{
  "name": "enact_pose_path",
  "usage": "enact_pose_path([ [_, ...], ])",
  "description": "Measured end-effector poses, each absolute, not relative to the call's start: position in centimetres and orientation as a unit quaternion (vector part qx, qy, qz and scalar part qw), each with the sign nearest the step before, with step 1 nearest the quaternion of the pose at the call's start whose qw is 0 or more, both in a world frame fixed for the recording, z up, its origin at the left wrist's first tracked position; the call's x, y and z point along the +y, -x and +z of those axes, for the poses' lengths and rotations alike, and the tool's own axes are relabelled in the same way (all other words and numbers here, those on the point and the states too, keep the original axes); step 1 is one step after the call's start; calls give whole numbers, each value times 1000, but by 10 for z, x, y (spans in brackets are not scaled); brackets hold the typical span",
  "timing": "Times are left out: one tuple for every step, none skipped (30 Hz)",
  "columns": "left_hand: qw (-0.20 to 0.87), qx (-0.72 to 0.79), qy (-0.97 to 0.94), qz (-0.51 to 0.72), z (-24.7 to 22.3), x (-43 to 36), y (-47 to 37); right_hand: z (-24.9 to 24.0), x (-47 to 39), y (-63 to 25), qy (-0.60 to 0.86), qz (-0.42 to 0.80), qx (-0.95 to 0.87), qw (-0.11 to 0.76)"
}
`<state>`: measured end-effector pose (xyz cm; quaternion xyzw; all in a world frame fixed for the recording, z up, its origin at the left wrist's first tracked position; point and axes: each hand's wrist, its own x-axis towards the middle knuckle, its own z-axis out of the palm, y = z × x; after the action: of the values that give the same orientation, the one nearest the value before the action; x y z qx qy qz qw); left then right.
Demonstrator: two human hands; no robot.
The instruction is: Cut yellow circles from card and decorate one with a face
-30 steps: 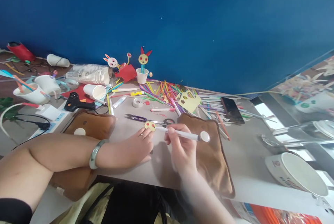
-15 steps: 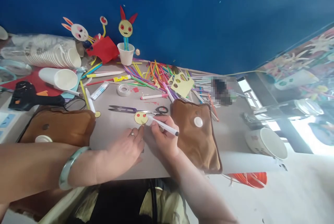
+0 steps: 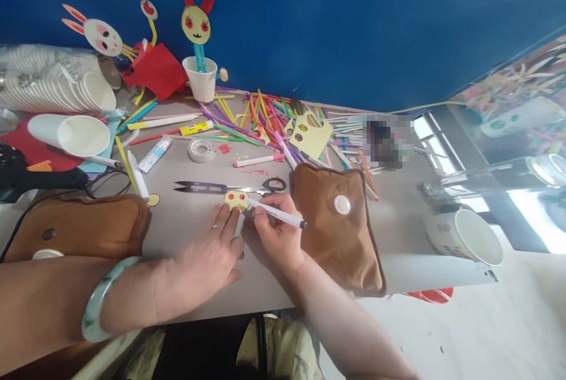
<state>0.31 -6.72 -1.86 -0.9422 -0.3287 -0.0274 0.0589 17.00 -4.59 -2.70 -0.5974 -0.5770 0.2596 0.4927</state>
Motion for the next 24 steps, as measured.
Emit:
enact_pose_path([
  [57, -327, 943, -30, -19, -68, -3, -26, -46, -169, 598, 260, -579, 490],
  [55, -327, 943, -31, -19, -68, -4, -26, -45, -169, 598, 261, -581, 486],
  [53, -328, 943, -31, -19, -69, -4, -25, -45, -168, 600, 259, -585, 481],
  [52, -329, 943, -30, -18, -70, -5, -24, -45, -168, 602, 255, -590, 474],
  [51, -328, 943, -27, -17, -71, -5, -24, -45, -167, 604, 247, -598, 466],
  [51, -326, 944, -24, -16, -72, -5, -23, -46, -167, 605, 237, -607, 457],
  [51, -322, 945, -22, -15, -73, -5, -23, -46, -167, 605, 226, -617, 450],
  [51, -317, 947, -21, -15, -74, -6, -22, -46, -167, 601, 216, -627, 445],
  [51, -312, 949, -20, -14, -75, -6, -22, -46, -167, 595, 209, -637, 443],
  [48, -308, 950, -19, -14, -76, -6, -22, -46, -167, 588, 202, -647, 442],
  [44, -306, 951, -17, -13, -76, -6, -21, -46, -167, 580, 196, -657, 440],
  [40, -304, 952, -13, -13, -77, -6, -20, -46, -166, 573, 189, -667, 437],
  [37, -304, 952, -12, -13, -77, -6, -19, -45, -165, 568, 181, -677, 433],
  [38, -305, 952, -11, -12, -77, -7, -18, -45, -164, 566, 172, -685, 426],
  [40, -306, 951, -12, -11, -77, -7, -17, -45, -163, 567, 162, -690, 419],
  [42, -307, 951, -14, -11, -77, -7, -16, -45, -162, 571, 154, -694, 412],
  [44, -306, 951, -16, -10, -76, -7, -15, -45, -161, 575, 146, -696, 404],
  [44, -305, 951, -18, -9, -76, -7, -15, -45, -161, 581, 141, -698, 395],
  [43, -304, 952, -19, -8, -75, -7, -14, -45, -160, 586, 138, -699, 386],
  [42, -302, 952, -20, -8, -75, -7, -14, -45, -160, 589, 136, -702, 377],
  [41, -301, 952, -20, -7, -75, -7, -13, -46, -160, 592, 137, -703, 369],
  [41, -300, 953, -20, -7, -75, -7, -13, -46, -160, 594, 139, -704, 363],
  [43, -298, 953, -18, -7, -75, -7, -13, -46, -160, 596, 141, -704, 360],
  [47, -297, 954, -16, -7, -76, -7, -13, -46, -160, 598, 143, -703, 357],
])
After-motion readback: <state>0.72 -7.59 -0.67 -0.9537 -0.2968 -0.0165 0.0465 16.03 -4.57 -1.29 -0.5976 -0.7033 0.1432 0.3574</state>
